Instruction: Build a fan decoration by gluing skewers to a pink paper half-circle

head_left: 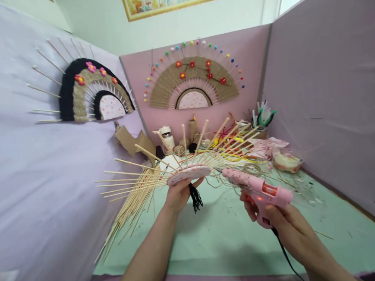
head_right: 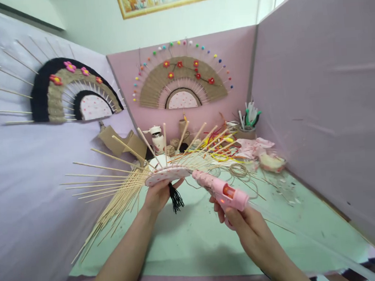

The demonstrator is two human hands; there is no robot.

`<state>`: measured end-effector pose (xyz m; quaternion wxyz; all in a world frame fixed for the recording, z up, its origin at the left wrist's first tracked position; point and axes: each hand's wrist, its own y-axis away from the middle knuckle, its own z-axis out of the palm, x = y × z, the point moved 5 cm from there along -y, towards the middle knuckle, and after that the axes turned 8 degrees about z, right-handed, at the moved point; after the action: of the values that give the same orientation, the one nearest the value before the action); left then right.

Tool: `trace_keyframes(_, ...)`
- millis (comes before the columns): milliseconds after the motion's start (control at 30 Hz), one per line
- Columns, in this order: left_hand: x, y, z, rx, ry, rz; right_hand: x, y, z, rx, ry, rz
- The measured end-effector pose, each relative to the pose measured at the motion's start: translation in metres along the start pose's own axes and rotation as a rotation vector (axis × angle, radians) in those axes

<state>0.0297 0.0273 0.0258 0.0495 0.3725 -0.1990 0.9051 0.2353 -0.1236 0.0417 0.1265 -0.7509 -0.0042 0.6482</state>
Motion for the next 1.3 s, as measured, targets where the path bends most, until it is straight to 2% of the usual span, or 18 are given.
trace_keyframes(133,-0.005,0.005,0.007,-0.104,-0.053,-0.041,-0.006,0.000,0.016,-0.016,0.030,-0.011)
trace_keyframes(267,-0.008,0.007,0.009,-0.106,-0.085,-0.044,0.003,0.004,0.023,-0.013,0.105,0.028)
trace_keyframes(500,-0.007,0.009,0.010,-0.100,-0.124,-0.017,0.006,0.009,0.023,-0.027,0.184,-0.052)
trace_keyframes(800,-0.008,0.008,0.007,-0.142,-0.185,0.023,0.008,0.014,0.026,-0.078,0.282,-0.003)
trace_keyframes(1000,-0.006,0.010,0.009,-0.113,-0.177,-0.003,0.003,0.013,0.021,-0.008,0.244,-0.033)
trace_keyframes(1300,-0.007,0.009,0.009,-0.110,-0.165,-0.009,0.000,0.010,0.024,0.010,0.235,-0.077)
